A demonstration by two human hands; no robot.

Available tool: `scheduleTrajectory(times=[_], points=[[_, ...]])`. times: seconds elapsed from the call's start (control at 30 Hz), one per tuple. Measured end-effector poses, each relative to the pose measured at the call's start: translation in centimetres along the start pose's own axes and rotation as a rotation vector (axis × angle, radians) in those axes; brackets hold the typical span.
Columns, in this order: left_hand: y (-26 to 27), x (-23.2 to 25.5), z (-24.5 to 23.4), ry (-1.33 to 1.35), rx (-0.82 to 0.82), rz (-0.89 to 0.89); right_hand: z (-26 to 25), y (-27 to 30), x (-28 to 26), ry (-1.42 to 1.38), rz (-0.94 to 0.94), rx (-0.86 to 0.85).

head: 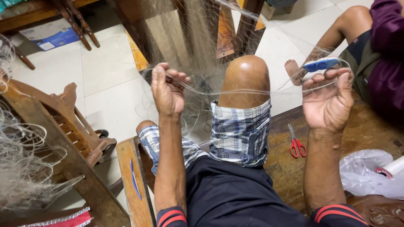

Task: Repairing a fishing net by threading a line through the mesh using a shuttle and cutting it with scissors

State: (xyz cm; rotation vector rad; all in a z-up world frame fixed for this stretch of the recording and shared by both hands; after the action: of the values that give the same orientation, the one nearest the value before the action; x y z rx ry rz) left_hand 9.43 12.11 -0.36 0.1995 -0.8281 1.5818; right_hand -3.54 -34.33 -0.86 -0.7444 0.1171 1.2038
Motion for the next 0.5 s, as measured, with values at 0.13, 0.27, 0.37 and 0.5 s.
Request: scheduleTrajectory(times=[0.13,0.27,0.37,0.5], points=[[-1.6,-0.4,-4.4,0.111,0.112,0.019,1.5,-0.3,-0.1,0.000,-0.007,-0.043],[3.8,0.3,-6.3,0.057,0.106,0.040,5.6,1.3,1.1,-0.012,-0.109,-0.398],[9.8,-4.3,-12.6,0.031,0.429,-0.325,10.4,3.9,4.8,0.226,-0.168,-0.498],[16.4,-7.1,-17.9,0.089,0.412,-0.478,12.0,8.1,12.8,0.447,-0.062,-0.076]])
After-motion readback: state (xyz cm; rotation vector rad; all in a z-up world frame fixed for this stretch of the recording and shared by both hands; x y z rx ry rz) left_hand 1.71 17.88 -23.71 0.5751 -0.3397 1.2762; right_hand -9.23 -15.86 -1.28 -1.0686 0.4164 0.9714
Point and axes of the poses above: each hand's wrist, its own y-axis away from the middle knuckle, its own z-axis out of the palm, x = y × z, the point moved 5 cm from there along -y, towards the middle knuckle, and after that the axes turned 15 degrees about -x, right-handed, at the moved point
